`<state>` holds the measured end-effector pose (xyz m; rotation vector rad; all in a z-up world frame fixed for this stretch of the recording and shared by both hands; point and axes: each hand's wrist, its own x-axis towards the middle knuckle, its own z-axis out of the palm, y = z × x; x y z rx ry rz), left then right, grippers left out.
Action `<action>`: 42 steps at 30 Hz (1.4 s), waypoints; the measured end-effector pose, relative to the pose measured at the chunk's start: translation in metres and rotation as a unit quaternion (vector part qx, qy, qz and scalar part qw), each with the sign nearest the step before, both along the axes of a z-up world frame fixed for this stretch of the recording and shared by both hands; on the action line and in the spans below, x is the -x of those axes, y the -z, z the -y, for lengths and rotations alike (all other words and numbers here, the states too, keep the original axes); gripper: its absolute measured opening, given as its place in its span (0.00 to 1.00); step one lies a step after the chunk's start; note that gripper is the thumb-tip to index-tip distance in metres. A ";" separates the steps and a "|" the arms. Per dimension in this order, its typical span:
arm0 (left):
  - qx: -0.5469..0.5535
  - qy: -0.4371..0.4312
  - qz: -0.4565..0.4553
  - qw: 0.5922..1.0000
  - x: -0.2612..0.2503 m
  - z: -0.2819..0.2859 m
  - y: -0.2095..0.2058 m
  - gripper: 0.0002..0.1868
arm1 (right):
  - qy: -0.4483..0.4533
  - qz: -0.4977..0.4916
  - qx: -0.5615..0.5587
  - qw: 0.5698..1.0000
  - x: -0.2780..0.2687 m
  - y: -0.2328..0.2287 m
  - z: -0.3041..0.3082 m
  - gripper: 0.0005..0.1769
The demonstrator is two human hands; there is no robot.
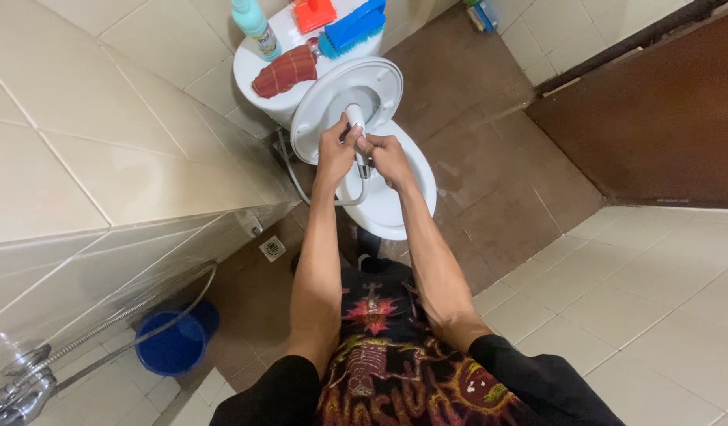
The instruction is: The person removes a bidet sprayer from its wall mount, screws the sprayer head onto the hose, presses the lever to spray water into the toilet bowl, unscrews the sprayer head from the hose, and places it back onto the wall mount.
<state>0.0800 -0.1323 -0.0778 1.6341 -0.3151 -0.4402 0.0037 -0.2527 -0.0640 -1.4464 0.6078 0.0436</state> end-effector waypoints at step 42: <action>0.099 0.151 -0.130 0.975 -0.021 0.063 0.049 0.13 | 0.065 0.000 -0.061 0.996 0.013 0.057 0.062 0.18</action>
